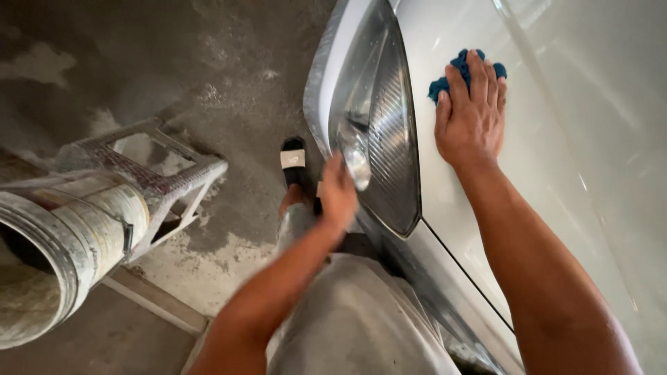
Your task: Sanding and cleaning a car headlight using wet sandpaper and a cloth.
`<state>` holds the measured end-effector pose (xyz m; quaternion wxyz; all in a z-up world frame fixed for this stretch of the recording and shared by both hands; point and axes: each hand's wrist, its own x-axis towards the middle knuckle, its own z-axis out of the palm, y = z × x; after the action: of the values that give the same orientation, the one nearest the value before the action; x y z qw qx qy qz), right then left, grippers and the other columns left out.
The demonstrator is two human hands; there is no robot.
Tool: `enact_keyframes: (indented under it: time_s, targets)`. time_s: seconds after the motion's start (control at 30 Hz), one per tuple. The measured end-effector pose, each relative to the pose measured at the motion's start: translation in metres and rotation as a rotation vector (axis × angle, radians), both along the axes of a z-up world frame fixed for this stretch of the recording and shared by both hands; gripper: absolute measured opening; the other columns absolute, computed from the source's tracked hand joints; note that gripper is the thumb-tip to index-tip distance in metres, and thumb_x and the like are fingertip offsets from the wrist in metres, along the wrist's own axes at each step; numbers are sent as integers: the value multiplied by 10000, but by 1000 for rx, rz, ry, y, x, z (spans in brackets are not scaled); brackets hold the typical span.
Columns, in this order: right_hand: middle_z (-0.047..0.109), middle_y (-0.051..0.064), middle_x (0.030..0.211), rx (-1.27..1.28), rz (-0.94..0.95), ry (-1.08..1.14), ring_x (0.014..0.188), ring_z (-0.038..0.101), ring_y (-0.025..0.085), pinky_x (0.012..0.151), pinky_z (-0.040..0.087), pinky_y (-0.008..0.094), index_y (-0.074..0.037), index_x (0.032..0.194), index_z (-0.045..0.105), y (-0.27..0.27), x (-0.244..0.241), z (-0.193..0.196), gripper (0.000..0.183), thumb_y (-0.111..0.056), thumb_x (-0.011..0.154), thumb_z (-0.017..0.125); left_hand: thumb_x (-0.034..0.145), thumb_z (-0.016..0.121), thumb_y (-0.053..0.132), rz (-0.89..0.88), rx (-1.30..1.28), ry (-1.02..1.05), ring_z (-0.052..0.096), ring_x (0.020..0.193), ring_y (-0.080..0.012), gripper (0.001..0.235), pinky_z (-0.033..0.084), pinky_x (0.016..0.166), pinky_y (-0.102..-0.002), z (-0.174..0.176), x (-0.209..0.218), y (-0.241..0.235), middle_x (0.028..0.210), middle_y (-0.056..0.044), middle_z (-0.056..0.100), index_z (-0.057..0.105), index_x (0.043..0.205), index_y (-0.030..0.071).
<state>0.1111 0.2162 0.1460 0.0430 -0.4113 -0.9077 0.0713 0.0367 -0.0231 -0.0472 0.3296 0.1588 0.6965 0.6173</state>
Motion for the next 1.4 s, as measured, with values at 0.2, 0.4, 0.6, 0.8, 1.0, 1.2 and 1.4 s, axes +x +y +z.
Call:
enact_keyframes:
  time_s: [0.2, 0.4, 0.6, 0.8, 1.0, 1.2, 1.4]
  targets:
    - [363, 192, 1655, -25, -14, -7, 1511, 312, 425, 1240, 194, 595, -70, 1496, 575, -1, -4, 5, 429, -246, 1110, 515, 1011, 579, 76, -196, -156, 215, 521, 1402, -344, 451, 406, 1157, -386, 73, 33, -38, 1516, -227, 517, 543, 1453, -8]
    - [339, 179, 1674, -44, -23, -23, 1541, 282, 413, 1264, 181, 581, -89, 1533, 546, -1, -3, 6, 435, -249, 1132, 497, 1013, 592, 105, -8, -263, 7, 637, 1329, -299, 426, 480, 1125, -352, -55, -16, 12, 1460, -190, 629, 582, 1431, 25]
    - [336, 180, 1682, -43, -27, -25, 1547, 275, 417, 1271, 174, 576, -91, 1535, 542, -1, -3, 2, 422, -245, 1146, 494, 1032, 599, 88, -73, -172, 114, 540, 1375, -353, 415, 409, 1142, -408, 27, 63, -45, 1462, -250, 574, 547, 1432, -10]
    - [340, 168, 1680, -27, -16, -13, 1549, 286, 409, 1276, 183, 576, -98, 1530, 549, -1, -1, 2, 413, -256, 1152, 498, 1010, 579, 112, 50, -332, -64, 647, 1294, -307, 458, 489, 1097, -378, -67, 12, 5, 1411, -230, 631, 542, 1440, -40]
    - [346, 175, 1664, -30, -24, -13, 1526, 296, 414, 1253, 188, 588, -95, 1509, 564, -1, -3, 3, 417, -251, 1125, 510, 1052, 595, 95, -23, -188, 206, 604, 1317, -361, 397, 449, 1117, -394, 57, 39, -21, 1437, -242, 608, 563, 1420, -53]
    - [349, 177, 1663, -30, -12, -6, 1531, 295, 413, 1255, 190, 584, -85, 1513, 561, -1, -3, 2, 418, -249, 1132, 510, 991, 550, 21, -128, -182, 407, 587, 1353, -403, 466, 454, 1164, -433, 21, -21, 10, 1479, -238, 564, 563, 1456, -10]
    - [359, 184, 1653, -16, -8, 10, 1518, 308, 415, 1251, 194, 586, -73, 1490, 580, 0, -4, 0, 417, -248, 1116, 517, 950, 596, 24, -152, -232, 537, 518, 1370, -437, 519, 383, 1161, -488, 48, -15, 16, 1500, -264, 533, 530, 1464, 14]
